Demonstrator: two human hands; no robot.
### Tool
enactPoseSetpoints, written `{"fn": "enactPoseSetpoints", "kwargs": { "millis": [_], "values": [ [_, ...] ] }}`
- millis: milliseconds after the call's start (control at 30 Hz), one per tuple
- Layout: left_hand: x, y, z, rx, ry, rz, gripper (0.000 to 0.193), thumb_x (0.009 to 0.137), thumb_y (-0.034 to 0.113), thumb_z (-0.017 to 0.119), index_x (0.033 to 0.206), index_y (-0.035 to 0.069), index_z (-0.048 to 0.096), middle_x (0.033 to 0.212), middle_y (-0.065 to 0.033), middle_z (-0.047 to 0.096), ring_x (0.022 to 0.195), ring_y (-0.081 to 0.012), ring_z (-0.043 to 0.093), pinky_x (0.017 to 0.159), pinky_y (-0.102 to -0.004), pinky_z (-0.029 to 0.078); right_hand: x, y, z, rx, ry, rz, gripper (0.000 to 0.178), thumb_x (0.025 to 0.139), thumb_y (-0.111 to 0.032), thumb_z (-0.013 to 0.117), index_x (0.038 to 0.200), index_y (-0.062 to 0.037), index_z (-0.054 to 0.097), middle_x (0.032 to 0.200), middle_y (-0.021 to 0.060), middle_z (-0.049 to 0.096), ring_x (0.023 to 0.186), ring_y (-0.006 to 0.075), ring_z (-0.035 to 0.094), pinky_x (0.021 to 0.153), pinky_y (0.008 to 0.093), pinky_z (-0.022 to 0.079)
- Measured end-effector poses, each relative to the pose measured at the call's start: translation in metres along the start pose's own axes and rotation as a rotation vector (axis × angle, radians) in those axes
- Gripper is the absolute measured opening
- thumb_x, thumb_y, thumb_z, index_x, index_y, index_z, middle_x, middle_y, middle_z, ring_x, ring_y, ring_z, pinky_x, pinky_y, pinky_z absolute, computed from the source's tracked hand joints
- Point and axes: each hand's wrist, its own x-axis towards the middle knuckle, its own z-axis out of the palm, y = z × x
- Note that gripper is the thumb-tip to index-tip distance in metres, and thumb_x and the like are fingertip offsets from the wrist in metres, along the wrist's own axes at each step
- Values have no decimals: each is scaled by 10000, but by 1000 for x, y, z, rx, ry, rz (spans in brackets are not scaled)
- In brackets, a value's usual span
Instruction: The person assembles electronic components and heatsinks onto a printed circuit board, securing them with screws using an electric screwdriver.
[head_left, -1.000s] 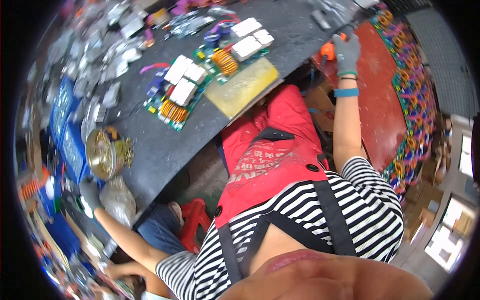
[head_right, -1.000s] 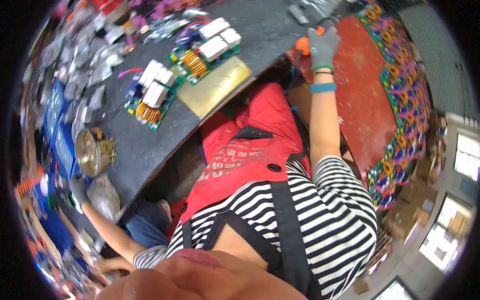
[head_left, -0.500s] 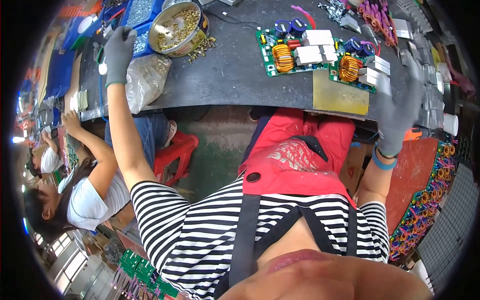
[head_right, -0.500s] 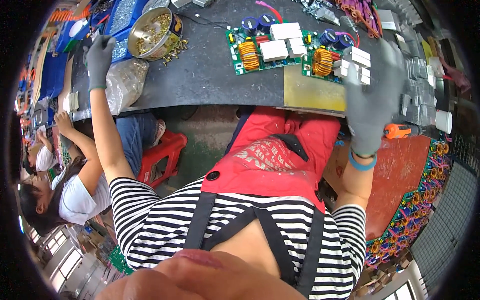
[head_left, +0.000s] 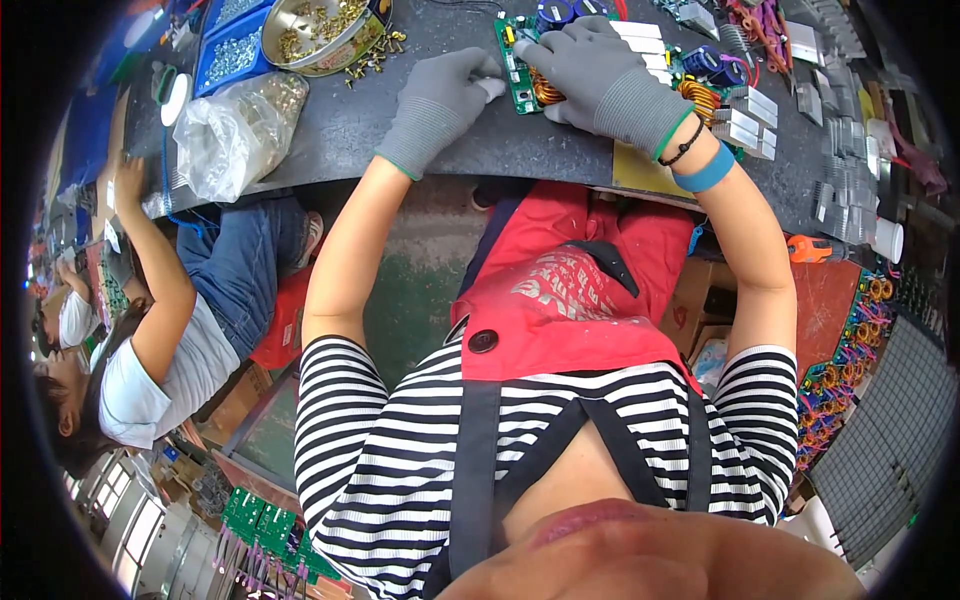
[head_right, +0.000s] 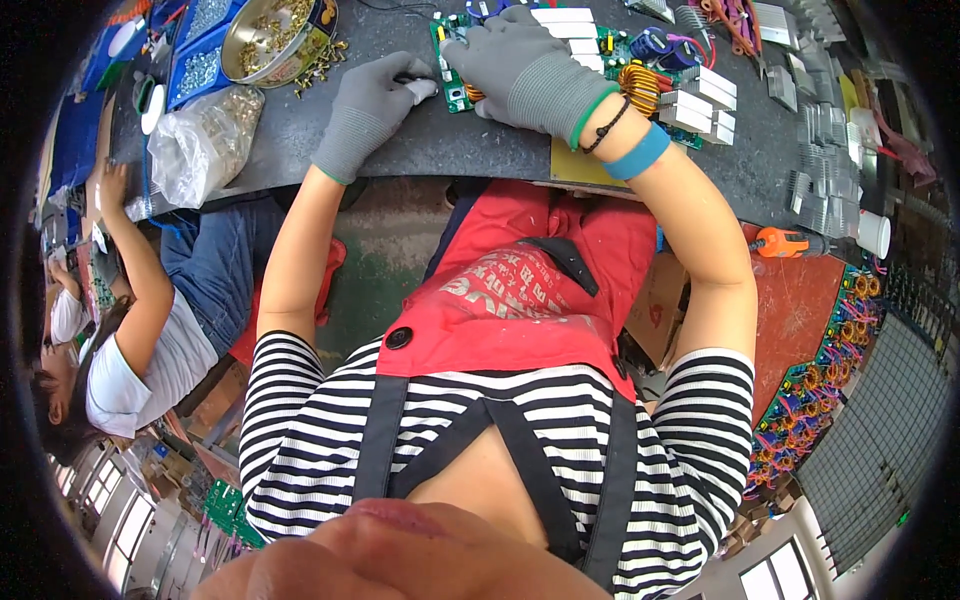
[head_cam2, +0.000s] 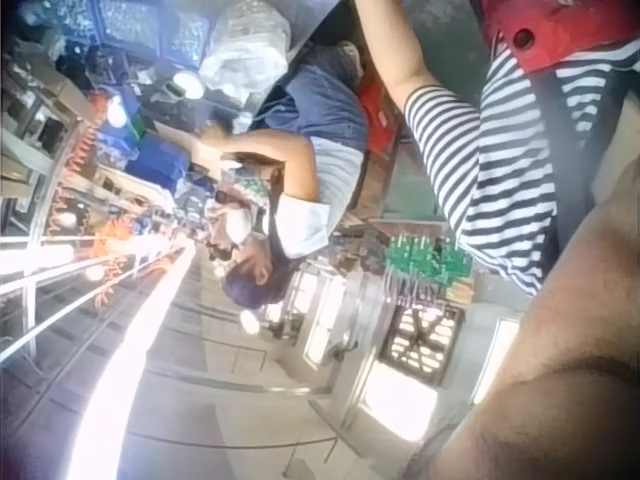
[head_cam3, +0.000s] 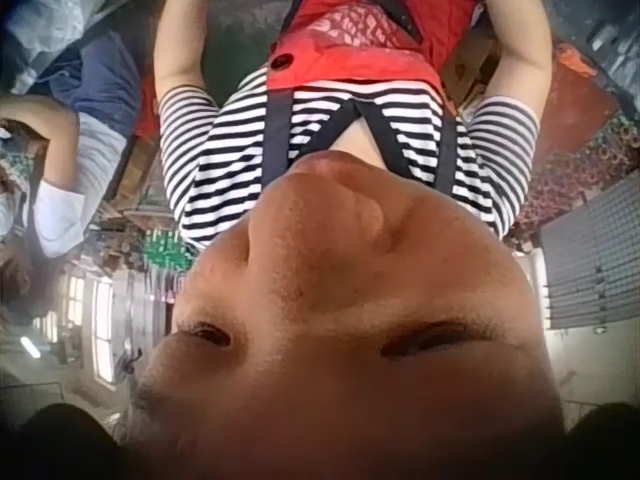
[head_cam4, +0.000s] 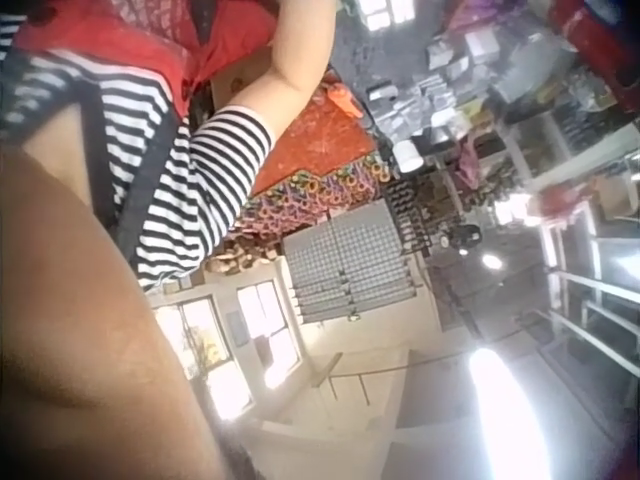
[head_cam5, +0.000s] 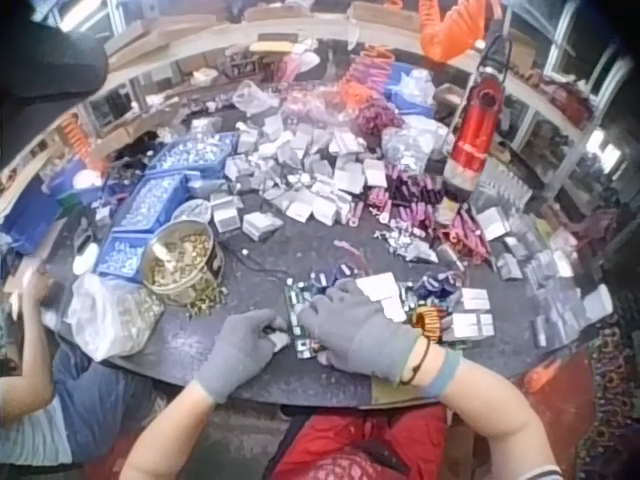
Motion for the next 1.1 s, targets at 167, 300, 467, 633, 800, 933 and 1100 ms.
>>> {"fn": "enactPoseSetpoints", "kwargs": {
  "millis": [167,300,467,633,800,933,1100],
  "values": [
    [-6,-8,2,-434,104,-178,180,843,155,707,996,61,700,747,-44,671,619,-108,622,572,-263,490,6,-4,-14,-42,21,25,641,725,-259,763,1302,-133,515,1143,106,582,1138,292,543,1037,397,383],
    [-7,-3,3,-482,143,-172,183,846,148,717,1003,55,710,698,6,634,553,-30,539,514,-216,446,15,-11,-35,56,47,-96,373,718,-246,684,997,-19,585,959,182,633,955,324,608,935,428,406],
    [-5,-6,6,-479,128,-196,198,831,159,736,1002,61,720,648,8,618,528,-28,531,499,-217,438,20,-13,-35,56,-6,-96,352,721,-235,681,981,-15,596,957,183,634,959,328,609,947,429,404],
    [-8,-7,6,-483,144,-183,215,820,165,747,1012,69,729,625,14,609,523,-21,527,490,-207,426,20,-13,-30,44,18,-124,365,717,-231,683,994,-12,591,953,184,633,961,331,609,963,428,400],
    [-8,-5,5,-501,143,-197,221,818,163,749,1018,71,730,629,22,610,527,-16,524,491,-202,424,20,-12,-24,47,69,-144,373,714,-229,684,1001,-12,586,954,186,633,963,334,609,970,430,397],
    [-9,-5,6,-514,146,-185,221,820,161,748,1020,71,731,631,22,611,531,-17,526,491,-201,423,19,-15,-31,43,37,-130,360,717,-218,676,995,-8,586,957,189,633,969,336,609,976,439,394],
    [-7,-2,4,-553,113,-208,224,828,137,734,1033,47,726,689,25,629,577,-23,538,526,-195,437,13,-10,-36,41,-14,-89,438,733,-256,693,1075,-6,578,979,171,632,971,339,609,983,442,388]
  ]
}}
